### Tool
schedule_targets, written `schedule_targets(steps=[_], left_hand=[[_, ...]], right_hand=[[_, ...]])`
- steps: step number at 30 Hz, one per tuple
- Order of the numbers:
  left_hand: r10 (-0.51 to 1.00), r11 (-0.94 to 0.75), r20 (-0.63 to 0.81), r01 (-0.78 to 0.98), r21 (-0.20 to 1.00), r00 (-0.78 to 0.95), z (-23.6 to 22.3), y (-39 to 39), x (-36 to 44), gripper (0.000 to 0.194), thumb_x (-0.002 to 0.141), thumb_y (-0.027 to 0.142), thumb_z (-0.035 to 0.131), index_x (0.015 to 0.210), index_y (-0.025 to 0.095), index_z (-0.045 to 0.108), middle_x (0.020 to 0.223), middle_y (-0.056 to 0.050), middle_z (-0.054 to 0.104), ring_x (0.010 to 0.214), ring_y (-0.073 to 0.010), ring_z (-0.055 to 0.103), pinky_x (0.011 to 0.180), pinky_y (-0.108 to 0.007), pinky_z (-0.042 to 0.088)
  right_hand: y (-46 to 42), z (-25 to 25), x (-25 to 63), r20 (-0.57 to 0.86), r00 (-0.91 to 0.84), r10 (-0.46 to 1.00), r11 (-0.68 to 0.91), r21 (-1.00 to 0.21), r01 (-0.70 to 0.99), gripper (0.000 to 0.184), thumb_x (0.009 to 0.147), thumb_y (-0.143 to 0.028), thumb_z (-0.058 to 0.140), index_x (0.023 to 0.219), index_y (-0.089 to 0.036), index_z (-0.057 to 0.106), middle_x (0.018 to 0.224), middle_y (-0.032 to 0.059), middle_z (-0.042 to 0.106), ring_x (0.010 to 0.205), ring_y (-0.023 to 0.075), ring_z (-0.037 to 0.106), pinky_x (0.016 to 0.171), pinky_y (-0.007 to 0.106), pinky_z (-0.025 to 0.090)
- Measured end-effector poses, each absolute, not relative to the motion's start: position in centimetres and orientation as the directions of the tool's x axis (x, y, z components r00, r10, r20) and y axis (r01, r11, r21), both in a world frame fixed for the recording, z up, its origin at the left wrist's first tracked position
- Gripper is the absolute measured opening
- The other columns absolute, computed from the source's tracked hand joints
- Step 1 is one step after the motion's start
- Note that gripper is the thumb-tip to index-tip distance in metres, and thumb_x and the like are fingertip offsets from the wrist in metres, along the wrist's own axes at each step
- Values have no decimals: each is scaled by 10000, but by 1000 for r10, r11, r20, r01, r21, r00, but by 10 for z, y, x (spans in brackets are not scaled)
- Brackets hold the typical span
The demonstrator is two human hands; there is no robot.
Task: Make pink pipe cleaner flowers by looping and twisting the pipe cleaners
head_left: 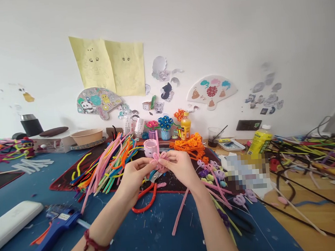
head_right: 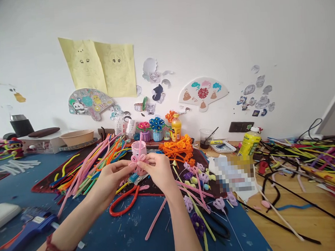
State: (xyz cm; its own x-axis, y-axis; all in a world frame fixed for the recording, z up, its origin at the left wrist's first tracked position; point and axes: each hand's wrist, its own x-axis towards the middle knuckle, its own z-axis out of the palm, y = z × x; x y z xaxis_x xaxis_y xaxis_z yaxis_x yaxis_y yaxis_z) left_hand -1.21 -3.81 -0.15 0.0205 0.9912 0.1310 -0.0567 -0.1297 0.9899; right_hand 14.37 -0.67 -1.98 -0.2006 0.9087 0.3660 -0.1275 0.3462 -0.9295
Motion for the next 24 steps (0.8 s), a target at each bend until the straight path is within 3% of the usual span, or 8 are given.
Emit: schedule_targets(steps=[3, 6, 9, 12, 16, 20, 22, 24], left_hand=[[980, -199, 199, 3, 980, -8, -2, -40, -10, 287, 646, 369, 807, 764, 124, 712, 717, -36, 688, 644, -126, 573, 561, -211, 400], [932, -360, 361, 230, 904, 42, -2, -41, -14, 228, 749, 357, 728, 769, 131, 704, 656, -18, 665, 597, -122, 554, 546, -216, 406], [801, -571, 574, 503, 649, 170, -2, -43, -23, 145, 827, 280, 655, 786, 151, 707, 649, -6, 660, 566, -111, 537, 547, -218, 415], [563, -769, 728, 571, 287, 392, 3, -45, -33, 119, 879, 192, 590, 831, 160, 695, 757, -33, 694, 677, -132, 603, 627, -230, 465], [250, -850, 642, 482, -214, 725, 18, -50, -41, 201, 953, 158, 459, 896, 155, 652, 761, -59, 678, 690, -146, 606, 641, -251, 499], [-67, -718, 432, 257, -647, 899, 28, -55, -42, 243, 943, 85, 420, 860, 146, 640, 814, -77, 692, 757, -161, 639, 696, -265, 539], [-186, -615, 320, 144, -775, 929, 30, -55, -44, 281, 925, 55, 403, 828, 137, 653, 833, -88, 704, 785, -171, 650, 727, -273, 552], [-235, -575, 276, 96, -812, 932, 30, -53, -48, 295, 921, 59, 395, 836, 152, 661, 854, -81, 715, 816, -171, 657, 755, -272, 558]], right_hand=[[-9, -19, 144, 346, -214, 914, 327, -938, -119, 328, 704, -461, 762, 691, -143, 683, 648, 55, 689, 563, 195, 669, 573, 331, 581], [-11, -16, 144, 309, -232, 922, 280, -948, -152, 349, 677, -469, 779, 629, -143, 662, 597, 34, 667, 523, 168, 645, 533, 294, 564], [-14, -13, 144, 235, -266, 935, 193, -965, -175, 376, 621, -474, 811, 595, -134, 654, 548, 16, 649, 469, 143, 617, 499, 268, 544], [-17, -10, 144, 166, -339, 926, 113, -979, -170, 365, 567, -438, 848, 602, -122, 668, 522, 4, 642, 451, 131, 612, 483, 243, 527], [-19, -10, 149, 132, -436, 890, 59, -983, -175, 342, 566, -407, 854, 586, -122, 666, 525, 9, 655, 450, 117, 609, 469, 217, 502], [-17, -11, 155, 106, -512, 852, -4, -978, -208, 323, 584, -378, 849, 561, -121, 655, 497, -10, 623, 412, 88, 568, 422, 186, 457], [-17, -11, 158, 96, -536, 839, -25, -977, -213, 312, 604, -355, 844, 557, -119, 646, 486, -19, 608, 394, 77, 552, 399, 172, 434], [-18, -10, 158, 109, -548, 830, -14, -976, -215, 303, 626, -343, 834, 565, -119, 642, 491, -18, 611, 400, 78, 557, 403, 171, 437]])
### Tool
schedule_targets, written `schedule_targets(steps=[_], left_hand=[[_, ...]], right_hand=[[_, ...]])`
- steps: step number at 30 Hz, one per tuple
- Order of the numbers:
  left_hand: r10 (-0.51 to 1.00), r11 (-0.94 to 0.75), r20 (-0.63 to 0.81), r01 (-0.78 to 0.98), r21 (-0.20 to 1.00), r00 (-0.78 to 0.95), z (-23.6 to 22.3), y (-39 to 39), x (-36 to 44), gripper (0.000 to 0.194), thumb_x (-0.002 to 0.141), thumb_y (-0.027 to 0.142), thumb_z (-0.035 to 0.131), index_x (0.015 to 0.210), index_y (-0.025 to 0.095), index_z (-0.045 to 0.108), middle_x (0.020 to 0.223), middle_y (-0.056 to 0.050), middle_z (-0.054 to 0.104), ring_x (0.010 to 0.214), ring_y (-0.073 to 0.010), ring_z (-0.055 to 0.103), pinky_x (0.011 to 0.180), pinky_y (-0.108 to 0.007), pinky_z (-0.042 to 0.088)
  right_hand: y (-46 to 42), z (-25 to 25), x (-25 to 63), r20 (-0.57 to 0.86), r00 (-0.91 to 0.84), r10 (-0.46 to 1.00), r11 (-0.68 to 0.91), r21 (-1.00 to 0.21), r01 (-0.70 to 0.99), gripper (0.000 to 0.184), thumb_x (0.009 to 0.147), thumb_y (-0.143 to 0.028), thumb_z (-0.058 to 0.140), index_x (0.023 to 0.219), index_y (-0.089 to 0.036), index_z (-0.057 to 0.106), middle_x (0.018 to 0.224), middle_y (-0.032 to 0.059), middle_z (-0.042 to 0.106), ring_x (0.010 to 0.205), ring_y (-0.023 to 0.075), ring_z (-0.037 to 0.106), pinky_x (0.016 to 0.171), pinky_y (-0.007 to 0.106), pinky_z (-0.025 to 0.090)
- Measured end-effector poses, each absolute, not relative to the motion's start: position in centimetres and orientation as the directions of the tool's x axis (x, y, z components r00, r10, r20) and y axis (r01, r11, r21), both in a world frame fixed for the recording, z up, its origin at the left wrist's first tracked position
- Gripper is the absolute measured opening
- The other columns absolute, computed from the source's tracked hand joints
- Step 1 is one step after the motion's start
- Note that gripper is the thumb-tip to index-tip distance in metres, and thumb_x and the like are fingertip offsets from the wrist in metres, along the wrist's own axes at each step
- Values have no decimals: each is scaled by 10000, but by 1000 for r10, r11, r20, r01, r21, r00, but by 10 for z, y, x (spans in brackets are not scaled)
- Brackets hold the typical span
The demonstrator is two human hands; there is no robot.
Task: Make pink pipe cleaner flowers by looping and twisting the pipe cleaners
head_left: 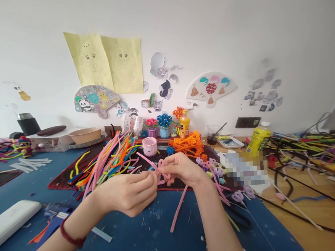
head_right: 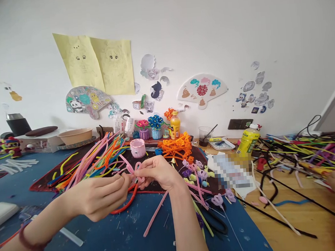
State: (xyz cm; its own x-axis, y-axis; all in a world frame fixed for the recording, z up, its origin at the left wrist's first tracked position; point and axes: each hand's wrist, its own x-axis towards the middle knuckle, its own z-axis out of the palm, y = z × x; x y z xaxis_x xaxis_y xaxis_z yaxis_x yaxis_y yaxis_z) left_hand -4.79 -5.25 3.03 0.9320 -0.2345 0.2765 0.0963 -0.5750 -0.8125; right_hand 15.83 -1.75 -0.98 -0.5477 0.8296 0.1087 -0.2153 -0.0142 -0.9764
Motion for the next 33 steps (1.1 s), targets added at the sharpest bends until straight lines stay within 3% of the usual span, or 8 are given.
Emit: schedule_targets(steps=[4, 7, 10, 13, 20, 28, 30, 33], left_hand=[[8, -754, 540, 360, -550, 842, 25, -43, -54, 219, 943, 121, 438, 957, 188, 646, 895, -67, 723, 803, -166, 662, 726, -284, 542], [515, -722, 724, 687, 78, 459, 19, -40, -49, 167, 924, 299, 535, 948, 179, 649, 838, -58, 714, 728, -171, 644, 655, -277, 510], [832, -545, 492, 546, 636, 256, 16, -44, -36, 314, 895, 447, 536, 868, 167, 675, 774, -46, 703, 664, -160, 626, 574, -235, 480], [932, -361, 324, 356, 862, 162, 17, -48, -25, 360, 852, 493, 571, 848, 154, 691, 751, -42, 681, 624, -142, 573, 553, -220, 451], [912, -409, 397, 311, 858, 105, 5, -41, -18, 299, 795, 443, 666, 809, 144, 656, 713, -26, 651, 643, -150, 579, 568, -231, 436], [282, -833, 702, 529, -159, 654, 6, -35, -43, 144, 922, 143, 501, 981, 147, 633, 882, -91, 684, 790, -191, 578, 712, -304, 470], [287, -849, 712, 514, -120, 641, 10, -37, -44, 160, 921, 143, 507, 1005, 144, 643, 892, -96, 695, 796, -193, 590, 728, -309, 478], [571, -776, 733, 533, 336, 369, 13, -41, -36, 167, 917, 248, 544, 868, 160, 676, 788, -54, 701, 701, -161, 606, 653, -261, 478]], right_hand=[[-20, -7, 153, 229, -455, 860, 123, -960, -252, 254, 681, -345, 799, 674, -139, 651, 550, -2, 655, 475, 117, 615, 476, 209, 492], [-18, -8, 147, 347, -281, 895, 276, -924, -264, 234, 717, -353, 768, 714, -163, 631, 586, -2, 662, 527, 139, 632, 533, 242, 518], [-13, -12, 143, 451, -176, 875, 412, -885, -217, 205, 742, -343, 741, 728, -173, 627, 629, 1, 652, 587, 152, 634, 575, 255, 520], [-10, -15, 142, 516, -146, 844, 494, -854, -164, 158, 764, -312, 718, 765, -177, 637, 694, 9, 648, 655, 161, 636, 628, 265, 514], [-12, -17, 141, 510, -173, 843, 498, -860, -107, 150, 764, -286, 715, 720, -178, 620, 633, -2, 632, 585, 148, 620, 573, 254, 491], [-18, -9, 143, 308, -263, 915, 232, -931, -283, 279, 653, -358, 812, 626, -162, 614, 514, -12, 632, 452, 125, 579, 451, 230, 465], [-19, -8, 144, 321, -274, 907, 234, -923, -306, 271, 668, -357, 805, 632, -161, 622, 520, -16, 628, 456, 117, 571, 454, 225, 459], [-18, -8, 144, 357, -251, 900, 279, -913, -299, 242, 701, -360, 785, 678, -166, 643, 547, -19, 627, 492, 117, 574, 485, 228, 462]])
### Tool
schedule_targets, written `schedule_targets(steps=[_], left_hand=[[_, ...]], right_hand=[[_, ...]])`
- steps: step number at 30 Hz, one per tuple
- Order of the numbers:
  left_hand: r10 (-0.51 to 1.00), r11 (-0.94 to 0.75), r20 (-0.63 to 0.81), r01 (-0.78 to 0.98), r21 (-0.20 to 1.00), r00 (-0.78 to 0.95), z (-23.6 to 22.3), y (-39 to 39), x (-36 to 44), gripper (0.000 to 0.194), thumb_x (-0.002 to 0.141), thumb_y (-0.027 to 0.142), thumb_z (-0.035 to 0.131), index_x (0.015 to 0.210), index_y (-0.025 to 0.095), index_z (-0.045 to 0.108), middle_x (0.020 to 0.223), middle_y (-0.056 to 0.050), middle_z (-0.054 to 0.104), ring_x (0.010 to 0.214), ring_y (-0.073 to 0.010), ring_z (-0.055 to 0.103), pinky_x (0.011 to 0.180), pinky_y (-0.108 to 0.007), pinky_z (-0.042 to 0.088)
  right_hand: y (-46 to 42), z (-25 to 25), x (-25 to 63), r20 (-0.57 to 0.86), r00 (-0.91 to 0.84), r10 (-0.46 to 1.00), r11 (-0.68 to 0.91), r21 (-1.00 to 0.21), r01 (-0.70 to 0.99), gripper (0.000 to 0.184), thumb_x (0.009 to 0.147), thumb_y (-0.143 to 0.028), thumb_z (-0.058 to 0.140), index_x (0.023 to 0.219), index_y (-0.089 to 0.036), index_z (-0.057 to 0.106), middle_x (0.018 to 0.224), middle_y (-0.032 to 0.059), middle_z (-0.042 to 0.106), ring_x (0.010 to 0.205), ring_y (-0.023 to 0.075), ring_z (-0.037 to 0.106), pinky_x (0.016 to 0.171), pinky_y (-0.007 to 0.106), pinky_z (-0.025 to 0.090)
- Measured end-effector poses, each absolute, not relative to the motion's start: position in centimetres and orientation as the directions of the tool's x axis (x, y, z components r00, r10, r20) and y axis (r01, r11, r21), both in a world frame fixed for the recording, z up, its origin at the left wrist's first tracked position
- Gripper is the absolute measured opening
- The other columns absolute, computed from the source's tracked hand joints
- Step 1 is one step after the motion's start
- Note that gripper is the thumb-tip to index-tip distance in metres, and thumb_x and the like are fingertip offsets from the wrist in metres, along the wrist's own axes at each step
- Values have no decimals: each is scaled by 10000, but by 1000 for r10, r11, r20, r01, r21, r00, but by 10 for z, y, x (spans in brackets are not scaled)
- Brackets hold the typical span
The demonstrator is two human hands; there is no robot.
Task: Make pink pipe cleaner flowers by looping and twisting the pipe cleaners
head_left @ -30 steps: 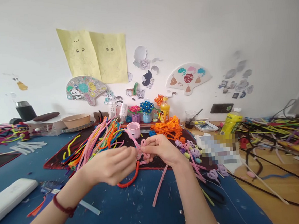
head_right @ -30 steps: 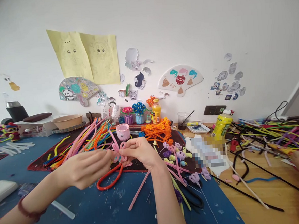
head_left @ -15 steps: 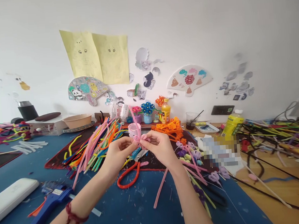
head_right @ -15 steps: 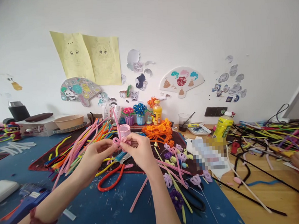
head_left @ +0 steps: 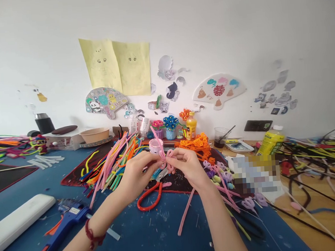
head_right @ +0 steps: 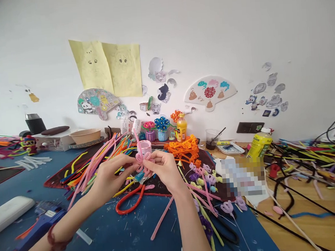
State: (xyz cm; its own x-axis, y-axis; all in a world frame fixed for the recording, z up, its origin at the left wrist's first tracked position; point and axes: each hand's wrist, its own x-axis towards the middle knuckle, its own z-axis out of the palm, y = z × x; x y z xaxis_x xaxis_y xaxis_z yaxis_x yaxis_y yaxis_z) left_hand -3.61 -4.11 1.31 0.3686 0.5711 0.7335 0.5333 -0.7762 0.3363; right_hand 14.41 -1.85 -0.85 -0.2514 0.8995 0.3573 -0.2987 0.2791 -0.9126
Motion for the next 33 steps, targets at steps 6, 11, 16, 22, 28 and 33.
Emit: schedule_targets(steps=[6, 11, 16, 22, 28, 33], left_hand=[[915, -402, 373, 245, 883, 156, 15, -46, -22, 351, 840, 464, 601, 759, 138, 700, 669, -43, 680, 532, -123, 534, 501, -222, 432], [900, -435, 412, 273, 858, 140, 19, -37, -18, 323, 821, 453, 625, 778, 143, 702, 725, -44, 692, 639, -147, 581, 554, -214, 432], [876, -478, 476, 239, 845, 71, 18, -22, -5, 272, 810, 407, 637, 776, 140, 674, 726, -36, 670, 645, -144, 591, 588, -222, 460], [870, -492, 492, 136, 860, 40, 6, -6, 4, 279, 796, 417, 649, 804, 139, 669, 756, -53, 676, 638, -149, 605, 557, -223, 476], [869, -494, 492, 66, 867, 48, -4, -1, 0, 234, 799, 379, 658, 816, 146, 660, 709, -22, 659, 593, -132, 595, 535, -210, 461], [853, -517, 503, 91, 851, 139, -6, -5, -3, 215, 821, 361, 621, 806, 150, 664, 742, -33, 681, 673, -163, 630, 639, -242, 489]], right_hand=[[-14, -12, 141, 386, -200, 901, 338, -911, -238, 269, 720, -401, 763, 825, -160, 705, 679, 11, 668, 611, 153, 608, 592, 264, 491], [-8, -15, 144, 418, -151, 896, 392, -903, -176, 263, 733, -409, 755, 812, -161, 716, 724, 33, 700, 650, 172, 630, 616, 273, 502], [-6, -17, 146, 358, -67, 931, 325, -900, -290, 360, 691, -430, 792, 927, -172, 704, 769, 33, 720, 662, 176, 655, 624, 284, 526], [-2, -19, 146, 360, -40, 932, 341, -908, -244, 393, 682, -517, 771, 811, -149, 729, 725, 64, 729, 643, 224, 678, 657, 355, 560], [3, -24, 142, 383, -40, 923, 373, -915, -151, 398, 756, -544, 693, 858, -159, 711, 771, 66, 733, 622, 213, 672, 594, 332, 556], [5, -27, 144, 440, 12, 898, 439, -892, -105, 367, 709, -529, 738, 753, -171, 672, 685, 41, 693, 599, 193, 639, 572, 314, 541]])
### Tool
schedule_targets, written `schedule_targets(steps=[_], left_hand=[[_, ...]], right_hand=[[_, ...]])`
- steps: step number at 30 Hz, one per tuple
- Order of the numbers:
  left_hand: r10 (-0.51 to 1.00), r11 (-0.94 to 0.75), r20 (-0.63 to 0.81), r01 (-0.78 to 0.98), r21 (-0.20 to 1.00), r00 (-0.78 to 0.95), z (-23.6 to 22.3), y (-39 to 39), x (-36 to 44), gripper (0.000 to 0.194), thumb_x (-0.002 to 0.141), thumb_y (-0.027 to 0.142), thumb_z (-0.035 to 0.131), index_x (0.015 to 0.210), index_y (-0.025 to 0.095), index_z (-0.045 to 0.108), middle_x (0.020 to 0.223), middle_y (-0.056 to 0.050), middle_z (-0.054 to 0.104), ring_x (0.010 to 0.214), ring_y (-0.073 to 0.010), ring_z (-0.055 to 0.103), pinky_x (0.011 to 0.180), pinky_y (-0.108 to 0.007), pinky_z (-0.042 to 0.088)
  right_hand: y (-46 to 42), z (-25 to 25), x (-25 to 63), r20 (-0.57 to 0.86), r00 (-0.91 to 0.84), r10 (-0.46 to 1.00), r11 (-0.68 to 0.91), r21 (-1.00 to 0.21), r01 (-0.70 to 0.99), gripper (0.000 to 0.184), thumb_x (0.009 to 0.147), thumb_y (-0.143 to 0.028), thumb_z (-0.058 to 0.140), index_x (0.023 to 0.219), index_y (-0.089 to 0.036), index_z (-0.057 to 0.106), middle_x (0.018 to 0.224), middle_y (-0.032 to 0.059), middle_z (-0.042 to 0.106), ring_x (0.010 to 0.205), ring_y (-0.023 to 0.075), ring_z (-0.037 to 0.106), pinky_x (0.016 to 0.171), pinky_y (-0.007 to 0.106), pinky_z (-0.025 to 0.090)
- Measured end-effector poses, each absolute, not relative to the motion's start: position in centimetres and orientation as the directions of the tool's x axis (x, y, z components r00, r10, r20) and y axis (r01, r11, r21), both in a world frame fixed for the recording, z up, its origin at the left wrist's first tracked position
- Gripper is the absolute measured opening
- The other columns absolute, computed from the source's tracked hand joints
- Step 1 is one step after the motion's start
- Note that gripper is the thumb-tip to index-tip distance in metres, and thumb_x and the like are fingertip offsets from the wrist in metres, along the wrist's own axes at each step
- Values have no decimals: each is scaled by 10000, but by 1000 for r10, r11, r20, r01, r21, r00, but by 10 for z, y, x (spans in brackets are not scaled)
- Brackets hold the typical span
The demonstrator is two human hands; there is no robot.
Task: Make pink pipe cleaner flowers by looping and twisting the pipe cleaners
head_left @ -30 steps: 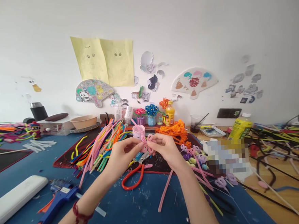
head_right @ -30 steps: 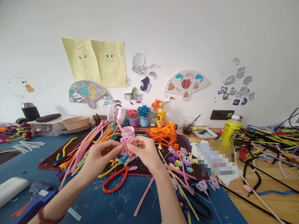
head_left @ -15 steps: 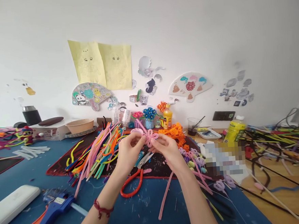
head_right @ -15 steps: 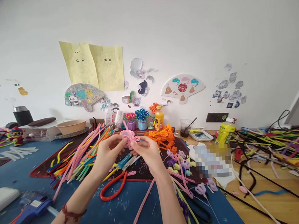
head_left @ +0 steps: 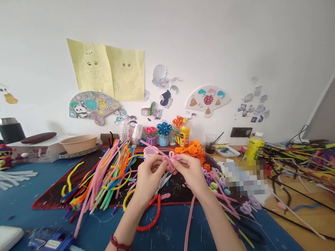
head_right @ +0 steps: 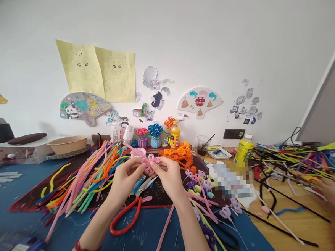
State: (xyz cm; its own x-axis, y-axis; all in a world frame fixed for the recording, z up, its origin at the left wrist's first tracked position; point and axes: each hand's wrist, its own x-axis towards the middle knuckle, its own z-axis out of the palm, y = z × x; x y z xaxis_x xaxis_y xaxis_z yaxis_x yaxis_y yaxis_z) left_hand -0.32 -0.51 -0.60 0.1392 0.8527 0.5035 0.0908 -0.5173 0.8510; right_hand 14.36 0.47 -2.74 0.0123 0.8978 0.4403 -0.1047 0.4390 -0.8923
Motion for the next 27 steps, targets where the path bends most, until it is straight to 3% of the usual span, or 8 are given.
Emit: schedule_targets(steps=[5, 11, 15, 19, 24, 27], left_hand=[[825, -565, 528, 238, 790, 202, -5, -5, -11, 229, 836, 356, 591, 771, 149, 662, 652, -5, 588, 604, -130, 496, 571, -223, 385], [870, -470, 448, 70, 880, 208, -7, -1, -13, 252, 767, 395, 664, 758, 144, 683, 623, 3, 556, 593, -120, 448, 551, -221, 339], [908, -394, 392, -18, 919, 146, -8, -2, -11, 366, 783, 503, 628, 758, 139, 646, 602, 16, 515, 516, -94, 407, 483, -210, 313], [923, -345, 357, -102, 933, 147, -8, -5, -9, 430, 764, 552, 641, 723, 124, 620, 612, 5, 511, 501, -81, 409, 463, -203, 332], [926, -320, 338, -126, 939, 168, -6, -11, -6, 384, 774, 504, 666, 758, 121, 637, 661, -26, 600, 509, -83, 459, 465, -199, 351], [884, -463, 457, 52, 885, 100, -4, -13, -11, 324, 824, 470, 632, 844, 146, 640, 732, -34, 648, 570, -115, 535, 525, -221, 409]], right_hand=[[1, -25, 148, 397, -101, 912, 390, -917, -81, 360, 672, -510, 775, 643, -174, 649, 557, 11, 622, 498, 155, 577, 490, 283, 495], [-2, -23, 147, 365, -142, 920, 354, -930, -98, 363, 691, -511, 765, 649, -164, 668, 586, 18, 632, 520, 154, 582, 522, 282, 501], [1, -24, 149, 423, -41, 905, 412, -897, -160, 410, 816, -573, 610, 852, -178, 716, 832, 70, 718, 749, 208, 660, 735, 339, 544], [6, -26, 149, 574, -54, 817, 576, -817, 17, 347, 757, -413, 736, 1043, -218, 714, 1114, 79, 703, 1037, 261, 635, 930, 376, 481], [5, -28, 146, 612, 19, 790, 602, -782, 162, 195, 791, -379, 695, 829, -197, 751, 877, 75, 749, 889, 276, 671, 865, 398, 490], [0, -26, 144, 582, 23, 813, 574, -808, 131, 205, 809, -388, 665, 763, -197, 725, 791, 60, 733, 809, 258, 675, 788, 368, 508]])
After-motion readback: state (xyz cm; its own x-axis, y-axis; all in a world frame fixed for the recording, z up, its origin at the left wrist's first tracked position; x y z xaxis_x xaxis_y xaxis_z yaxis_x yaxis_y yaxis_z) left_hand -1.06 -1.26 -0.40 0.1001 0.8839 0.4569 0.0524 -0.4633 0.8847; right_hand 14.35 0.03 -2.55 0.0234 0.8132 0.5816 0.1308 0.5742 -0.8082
